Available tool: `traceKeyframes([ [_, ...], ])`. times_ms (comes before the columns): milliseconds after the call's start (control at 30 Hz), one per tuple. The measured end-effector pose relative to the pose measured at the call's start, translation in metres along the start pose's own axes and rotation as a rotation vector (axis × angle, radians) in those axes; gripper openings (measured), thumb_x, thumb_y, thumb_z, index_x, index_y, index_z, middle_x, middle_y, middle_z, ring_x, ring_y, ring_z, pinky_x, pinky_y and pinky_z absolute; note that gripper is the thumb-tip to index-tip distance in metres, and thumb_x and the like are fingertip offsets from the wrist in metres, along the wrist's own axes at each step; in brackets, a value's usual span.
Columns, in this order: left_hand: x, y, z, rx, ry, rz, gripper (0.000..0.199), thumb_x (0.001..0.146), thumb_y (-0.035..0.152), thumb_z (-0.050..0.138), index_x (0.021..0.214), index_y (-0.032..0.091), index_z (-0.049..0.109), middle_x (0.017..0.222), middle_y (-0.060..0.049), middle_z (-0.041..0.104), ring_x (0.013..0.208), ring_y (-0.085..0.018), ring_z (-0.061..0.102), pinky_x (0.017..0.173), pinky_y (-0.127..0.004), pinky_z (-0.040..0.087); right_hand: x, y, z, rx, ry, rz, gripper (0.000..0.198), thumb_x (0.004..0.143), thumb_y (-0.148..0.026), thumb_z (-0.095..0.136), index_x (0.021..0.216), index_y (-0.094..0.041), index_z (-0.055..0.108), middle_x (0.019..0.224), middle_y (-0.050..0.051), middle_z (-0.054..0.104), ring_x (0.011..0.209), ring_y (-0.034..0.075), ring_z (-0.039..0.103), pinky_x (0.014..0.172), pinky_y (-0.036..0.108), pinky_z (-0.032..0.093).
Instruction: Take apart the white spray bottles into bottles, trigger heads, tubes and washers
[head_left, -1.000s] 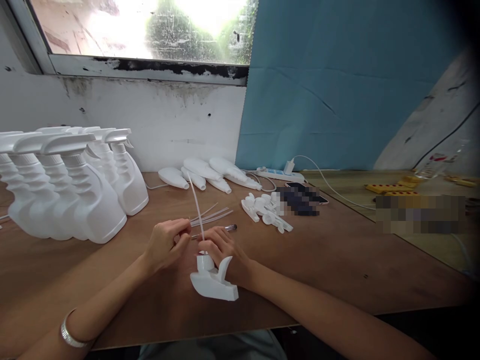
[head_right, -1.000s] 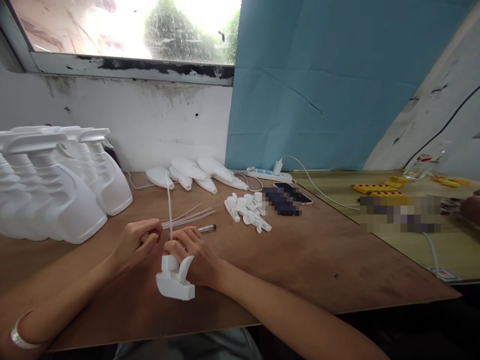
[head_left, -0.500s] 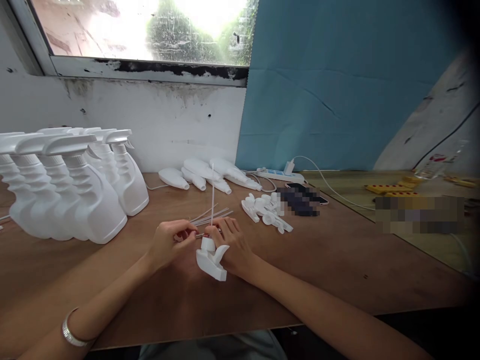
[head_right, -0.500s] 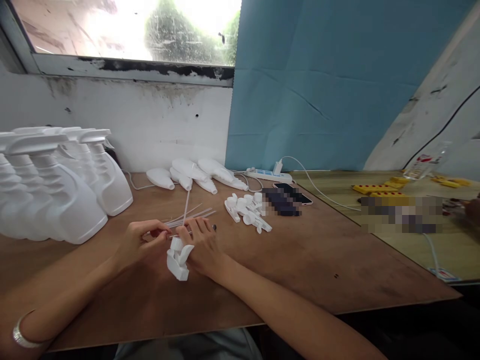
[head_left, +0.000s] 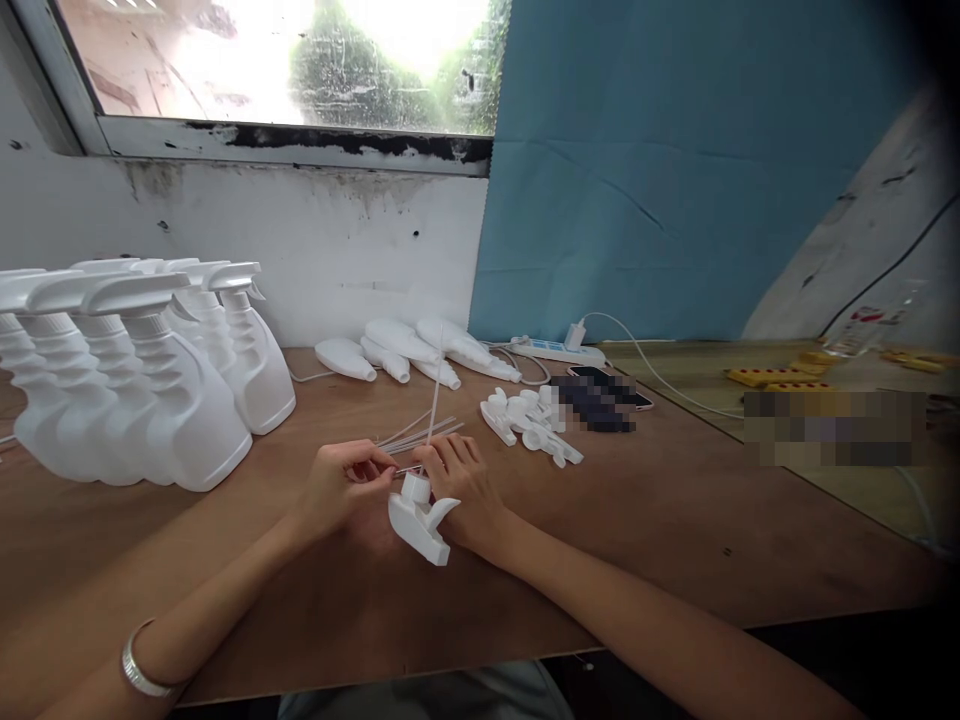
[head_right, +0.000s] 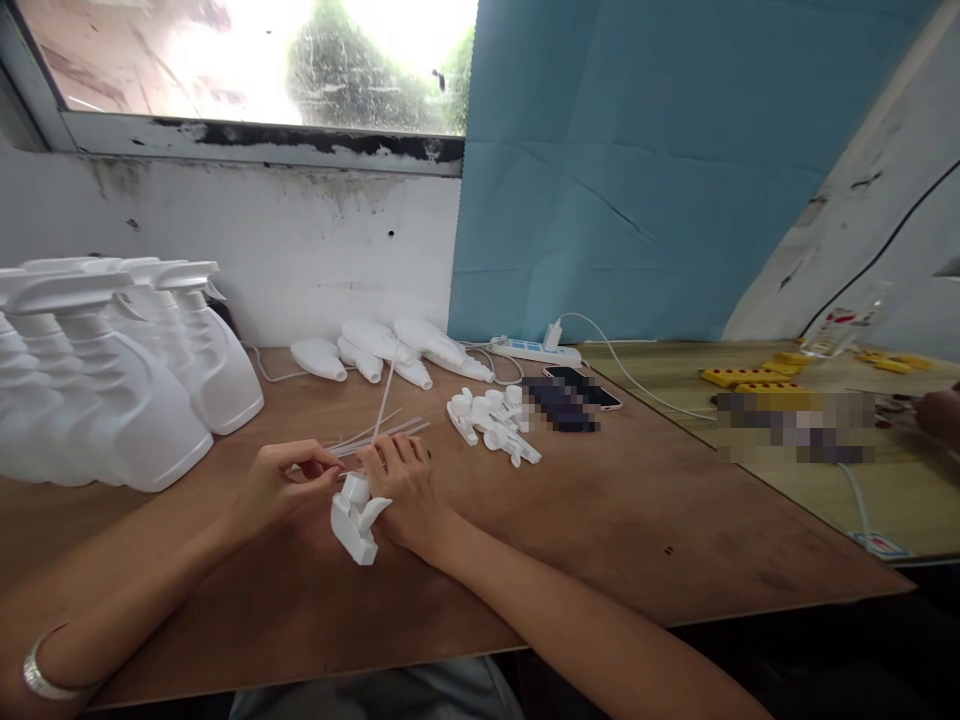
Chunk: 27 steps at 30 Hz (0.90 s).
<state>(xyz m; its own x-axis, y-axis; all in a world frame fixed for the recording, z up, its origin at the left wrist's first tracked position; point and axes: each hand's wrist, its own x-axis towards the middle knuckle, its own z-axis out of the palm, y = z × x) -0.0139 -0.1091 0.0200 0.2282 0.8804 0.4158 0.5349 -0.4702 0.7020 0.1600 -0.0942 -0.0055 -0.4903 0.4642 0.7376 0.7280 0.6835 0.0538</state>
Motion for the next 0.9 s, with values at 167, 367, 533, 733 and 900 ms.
traceKeyframes([
  [167, -0.0003, -0.0012, 0.0026, -0.060, -0.032, -0.039, 0.012, 0.073, 0.020, 0.050, 0.065, 0.014, 0.057, 0.057, 0.001, 0.056, 0.052, -0.008, 0.046, 0.049, -0.018, 0.036, -0.0008, -0.0002, 0.0004, 0.017, 0.012, 0.011, 0.006, 0.080, -0.016, 0.045, 0.082, -0.015, 0.051, 0.083, 0.007, 0.057, 0.078, 0.020, 0.046, 0.068, 0.032, 0.033],
  [367, -0.0014, -0.0022, 0.0051, -0.191, -0.106, -0.071, 0.015, 0.073, 0.018, 0.043, 0.058, 0.015, 0.045, 0.053, 0.003, 0.051, 0.050, -0.009, 0.047, 0.050, -0.018, 0.037, -0.0011, -0.0015, 0.0004, 0.018, 0.027, 0.018, 0.009, 0.078, -0.012, 0.043, 0.082, -0.016, 0.050, 0.086, 0.007, 0.057, 0.079, 0.020, 0.047, 0.068, 0.032, 0.034],
  [533, -0.0020, -0.0009, 0.0054, -0.155, -0.126, -0.082, 0.017, 0.073, 0.021, 0.047, 0.060, 0.013, 0.053, 0.055, 0.001, 0.053, 0.050, -0.008, 0.043, 0.047, -0.017, 0.033, -0.0021, -0.0020, 0.0018, 0.023, 0.015, 0.024, 0.007, 0.078, -0.014, 0.046, 0.083, -0.016, 0.050, 0.087, 0.007, 0.057, 0.079, 0.021, 0.048, 0.068, 0.032, 0.034],
  [733, -0.0009, -0.0048, 0.0063, -0.095, -0.116, -0.059, 0.011, 0.071, 0.022, 0.054, 0.067, 0.013, 0.060, 0.062, 0.000, 0.056, 0.054, -0.008, 0.043, 0.051, -0.018, 0.036, -0.0016, -0.0024, 0.0002, 0.017, 0.017, 0.028, 0.008, 0.077, -0.013, 0.048, 0.084, -0.016, 0.050, 0.090, 0.008, 0.057, 0.080, 0.020, 0.049, 0.069, 0.032, 0.035],
  [900, -0.0001, -0.0057, 0.0056, -0.158, -0.132, -0.084, 0.007, 0.068, 0.020, 0.056, 0.068, 0.013, 0.058, 0.064, 0.000, 0.057, 0.056, -0.009, 0.046, 0.053, -0.019, 0.038, -0.0007, -0.0024, 0.0013, -0.014, 0.025, 0.031, 0.008, 0.078, -0.013, 0.045, 0.084, -0.016, 0.050, 0.089, 0.008, 0.058, 0.079, 0.021, 0.048, 0.068, 0.032, 0.035],
])
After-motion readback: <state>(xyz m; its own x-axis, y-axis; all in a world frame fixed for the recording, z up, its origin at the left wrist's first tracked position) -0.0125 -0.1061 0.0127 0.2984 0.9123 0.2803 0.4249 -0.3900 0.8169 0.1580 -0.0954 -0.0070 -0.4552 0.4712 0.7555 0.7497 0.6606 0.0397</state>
